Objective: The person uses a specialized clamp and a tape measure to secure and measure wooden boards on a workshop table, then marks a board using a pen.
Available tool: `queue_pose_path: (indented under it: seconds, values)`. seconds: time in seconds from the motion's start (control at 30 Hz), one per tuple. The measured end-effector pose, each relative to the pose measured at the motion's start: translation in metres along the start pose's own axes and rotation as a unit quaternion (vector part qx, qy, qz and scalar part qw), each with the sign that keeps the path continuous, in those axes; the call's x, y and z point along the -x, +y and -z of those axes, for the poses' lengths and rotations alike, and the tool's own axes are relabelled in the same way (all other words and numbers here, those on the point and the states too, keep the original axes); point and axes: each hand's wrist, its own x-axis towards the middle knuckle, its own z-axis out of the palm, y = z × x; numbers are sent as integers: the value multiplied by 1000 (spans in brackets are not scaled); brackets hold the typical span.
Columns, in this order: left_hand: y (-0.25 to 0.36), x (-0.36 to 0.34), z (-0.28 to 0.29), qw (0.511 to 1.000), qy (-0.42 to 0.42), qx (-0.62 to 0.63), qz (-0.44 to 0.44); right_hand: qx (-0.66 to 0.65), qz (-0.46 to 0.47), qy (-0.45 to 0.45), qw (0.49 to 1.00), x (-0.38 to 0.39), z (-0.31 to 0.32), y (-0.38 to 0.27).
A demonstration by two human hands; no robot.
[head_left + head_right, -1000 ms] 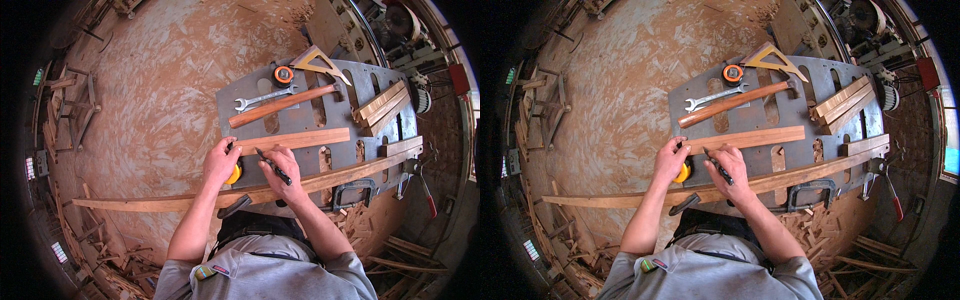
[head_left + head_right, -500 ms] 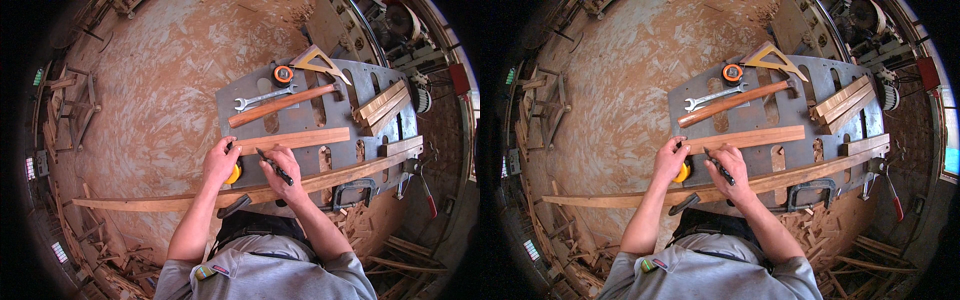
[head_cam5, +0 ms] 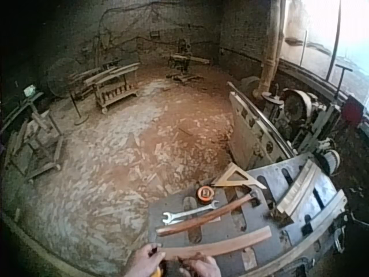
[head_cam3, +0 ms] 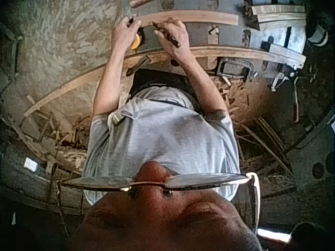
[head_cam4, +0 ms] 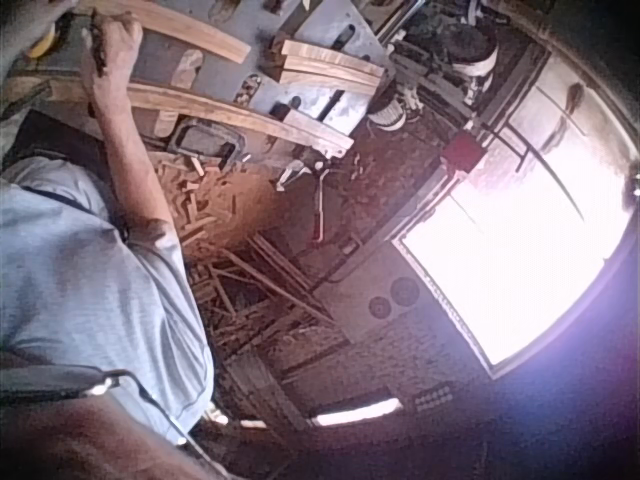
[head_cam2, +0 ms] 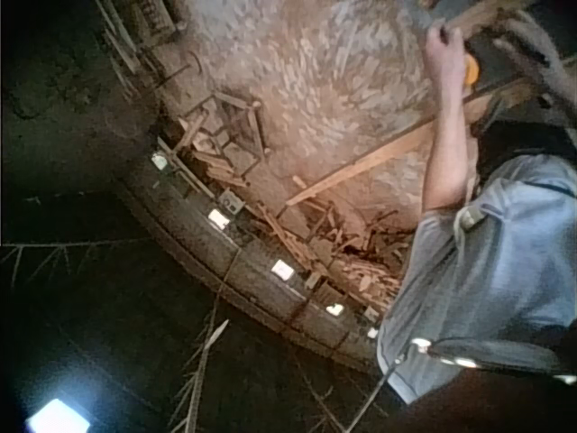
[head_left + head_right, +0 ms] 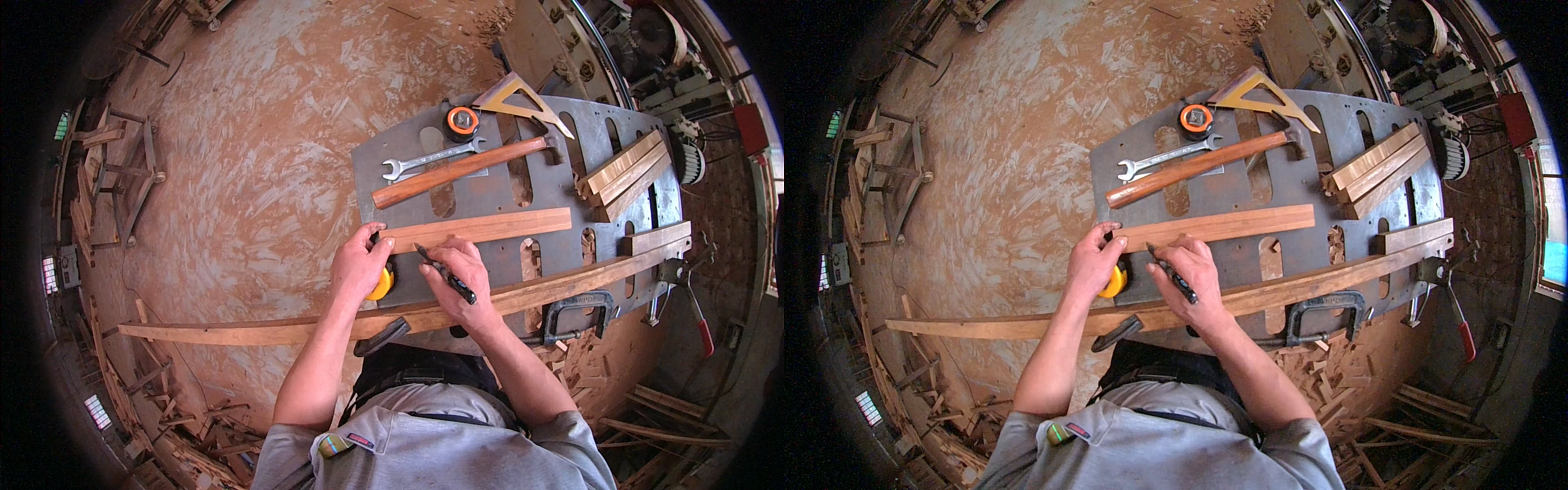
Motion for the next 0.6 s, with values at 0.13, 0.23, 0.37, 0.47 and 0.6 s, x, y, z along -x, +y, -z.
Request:
queue_pose_path:
  seconds: [0.13,0.23,0.37,0.47,0.6]
  values:
    - [0,0,0,1000,1,-4,-1,2,10,1,1000,0,-1,2]
    - [1,0,0,1000,3,-2,-5,3,7,-8,1000,-1,1,1]
    - [0,0,0,1000,4,-11,-11,12,13,-6,1000,0,0,2]
    - [0,0,0,1000,4,7,-14,12,16,-4,1000,0,0,1]
    - [-3,-2,-1,1000,4,2,-13,10,12,-6,1000,0,0,0]
